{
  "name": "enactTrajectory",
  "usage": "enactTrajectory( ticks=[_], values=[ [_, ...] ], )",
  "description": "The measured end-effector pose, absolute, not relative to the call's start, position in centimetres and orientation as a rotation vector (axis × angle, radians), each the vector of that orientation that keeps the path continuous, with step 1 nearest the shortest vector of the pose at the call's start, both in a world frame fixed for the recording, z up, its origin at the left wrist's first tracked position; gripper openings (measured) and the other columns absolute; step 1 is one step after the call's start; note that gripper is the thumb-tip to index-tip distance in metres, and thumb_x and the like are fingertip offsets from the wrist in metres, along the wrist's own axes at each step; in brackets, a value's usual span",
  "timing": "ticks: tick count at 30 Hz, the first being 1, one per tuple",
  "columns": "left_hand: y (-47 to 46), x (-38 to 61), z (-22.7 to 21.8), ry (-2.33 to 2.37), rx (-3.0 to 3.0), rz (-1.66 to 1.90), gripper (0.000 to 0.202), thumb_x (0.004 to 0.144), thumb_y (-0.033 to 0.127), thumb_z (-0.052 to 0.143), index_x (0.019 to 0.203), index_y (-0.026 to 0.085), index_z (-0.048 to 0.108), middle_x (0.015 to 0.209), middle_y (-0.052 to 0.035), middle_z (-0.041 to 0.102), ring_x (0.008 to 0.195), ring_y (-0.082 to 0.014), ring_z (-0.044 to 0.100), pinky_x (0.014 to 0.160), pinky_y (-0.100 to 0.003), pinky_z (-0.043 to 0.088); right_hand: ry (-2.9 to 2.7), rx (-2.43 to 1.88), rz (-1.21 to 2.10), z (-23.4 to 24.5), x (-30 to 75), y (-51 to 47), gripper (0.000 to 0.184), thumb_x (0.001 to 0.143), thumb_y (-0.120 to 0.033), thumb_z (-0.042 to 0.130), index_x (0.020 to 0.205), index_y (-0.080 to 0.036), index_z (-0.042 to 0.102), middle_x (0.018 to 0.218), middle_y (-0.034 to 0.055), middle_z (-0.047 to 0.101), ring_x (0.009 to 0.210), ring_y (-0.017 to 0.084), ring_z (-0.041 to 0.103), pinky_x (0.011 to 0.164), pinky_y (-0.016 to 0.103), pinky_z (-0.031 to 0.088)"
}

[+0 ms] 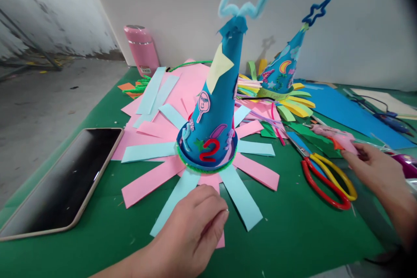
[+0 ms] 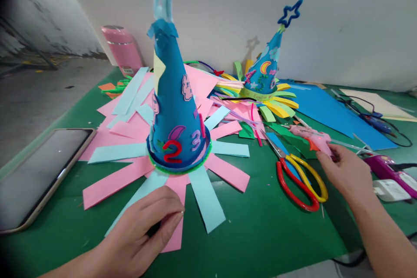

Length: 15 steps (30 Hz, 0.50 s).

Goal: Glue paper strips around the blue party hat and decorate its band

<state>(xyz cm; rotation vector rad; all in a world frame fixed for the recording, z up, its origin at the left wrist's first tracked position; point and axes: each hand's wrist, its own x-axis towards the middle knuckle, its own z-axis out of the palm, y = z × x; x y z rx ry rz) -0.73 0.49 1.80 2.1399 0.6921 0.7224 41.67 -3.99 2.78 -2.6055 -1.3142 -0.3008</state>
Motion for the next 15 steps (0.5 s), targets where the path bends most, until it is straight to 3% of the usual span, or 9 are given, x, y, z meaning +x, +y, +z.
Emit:
enactTrajectory(
  ticks=[3,7,11,15],
  values=[
    [0.6,-0.7,2.0,0.688,2.146,0.732,0.017,0.087,0.012,0.04,0.076,0.017,0.051,0.071,-0.0025,0.052,0.065,-0.0119,0.046,0.057,-0.021,0.04,-1.27,-2.73,-0.247,3.0,41.7,-3.9,0.057,0.082,-0.053,0.041,0.11,-0.01,0.064,0.088,0.0165,0.07,0.078,0.03,0.066,0.062,0.036,0.045],
    [0.5,-0.7,2.0,0.711,2.148,0.67,0.018,0.088,0.012,0.04,0.075,0.017,0.051,0.071,-0.002,0.052,0.066,-0.0115,0.046,0.058,-0.021,0.04,-1.116,-2.814,-0.141,1.6,42.5,-3.8,0.057,0.076,-0.051,0.048,0.115,-0.013,0.062,0.097,0.0154,0.071,0.086,0.034,0.065,0.066,0.038,0.046],
    [0.4,-0.8,1.7,0.713,2.146,0.652,0.016,0.088,0.012,0.04,0.077,0.018,0.05,0.073,-0.0015,0.052,0.068,-0.0115,0.046,0.06,-0.021,0.04,-1.113,-2.789,-0.171,0.3,43.4,-4.0,0.055,0.072,-0.049,0.052,0.113,-0.015,0.064,0.098,0.0138,0.071,0.085,0.033,0.066,0.068,0.038,0.048],
    [0.4,-0.8,1.5,0.712,2.134,0.655,0.016,0.088,0.012,0.04,0.077,0.018,0.049,0.073,-0.0011,0.051,0.068,-0.0113,0.045,0.06,-0.021,0.039,-1.135,-2.738,-0.262,0.0,44.1,-4.0,0.057,0.075,-0.05,0.05,0.112,-0.011,0.065,0.088,0.0173,0.072,0.069,0.031,0.066,0.054,0.037,0.045]
  ],
)
